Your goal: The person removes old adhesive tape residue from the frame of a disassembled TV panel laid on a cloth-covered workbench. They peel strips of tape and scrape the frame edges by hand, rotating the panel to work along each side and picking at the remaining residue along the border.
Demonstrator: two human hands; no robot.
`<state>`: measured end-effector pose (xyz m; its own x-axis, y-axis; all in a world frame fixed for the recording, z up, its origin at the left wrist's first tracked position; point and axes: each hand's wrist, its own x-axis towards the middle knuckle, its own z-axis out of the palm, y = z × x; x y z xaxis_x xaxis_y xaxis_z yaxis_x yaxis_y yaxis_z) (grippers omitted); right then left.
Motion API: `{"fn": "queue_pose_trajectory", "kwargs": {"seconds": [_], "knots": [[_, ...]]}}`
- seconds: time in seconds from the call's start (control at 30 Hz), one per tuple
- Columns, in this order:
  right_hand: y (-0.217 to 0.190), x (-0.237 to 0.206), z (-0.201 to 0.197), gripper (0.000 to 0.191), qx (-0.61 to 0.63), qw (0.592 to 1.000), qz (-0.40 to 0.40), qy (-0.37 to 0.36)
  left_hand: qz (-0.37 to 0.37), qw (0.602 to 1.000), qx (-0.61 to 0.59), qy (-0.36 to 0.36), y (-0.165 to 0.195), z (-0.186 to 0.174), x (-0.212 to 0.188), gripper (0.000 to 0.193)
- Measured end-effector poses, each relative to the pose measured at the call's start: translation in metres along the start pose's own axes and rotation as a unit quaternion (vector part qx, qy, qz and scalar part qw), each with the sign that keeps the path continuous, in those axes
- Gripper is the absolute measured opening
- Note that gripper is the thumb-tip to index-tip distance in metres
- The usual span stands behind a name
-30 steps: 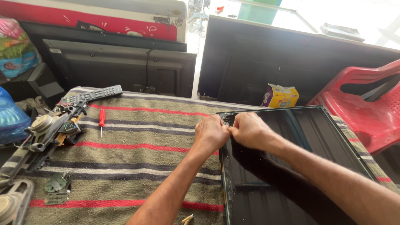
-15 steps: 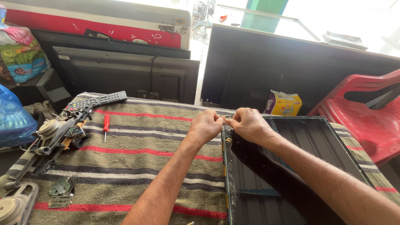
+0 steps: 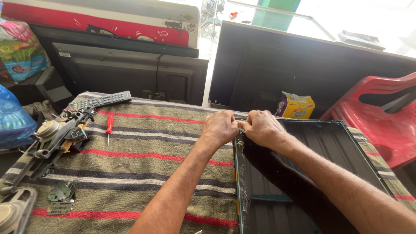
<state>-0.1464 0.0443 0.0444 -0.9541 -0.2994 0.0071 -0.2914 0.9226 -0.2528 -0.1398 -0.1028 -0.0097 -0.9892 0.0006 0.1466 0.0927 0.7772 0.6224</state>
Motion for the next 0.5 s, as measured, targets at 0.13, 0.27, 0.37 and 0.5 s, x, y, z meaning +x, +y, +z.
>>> {"fn": "queue_pose_trajectory", "kwargs": {"seconds": [0.13,0.27,0.37,0.5], "knots": [[0.003,0.000,0.000,0.035,0.003,1.000,-0.003,0.013,-0.011,1.000,-0.006,-0.021,0.006,0.002,0.002,0.020],[0.005,-0.002,0.000,0.033,0.000,1.000,-0.014,0.020,0.003,1.000,-0.013,-0.008,0.009,0.002,-0.001,0.019],[0.005,-0.006,0.001,0.033,0.005,0.999,-0.031,0.030,-0.003,1.000,-0.017,-0.015,0.011,0.000,-0.005,0.019],[0.003,-0.017,0.002,0.031,0.019,0.998,-0.042,0.037,-0.008,1.000,-0.016,-0.010,0.014,-0.002,-0.014,0.020]]}}
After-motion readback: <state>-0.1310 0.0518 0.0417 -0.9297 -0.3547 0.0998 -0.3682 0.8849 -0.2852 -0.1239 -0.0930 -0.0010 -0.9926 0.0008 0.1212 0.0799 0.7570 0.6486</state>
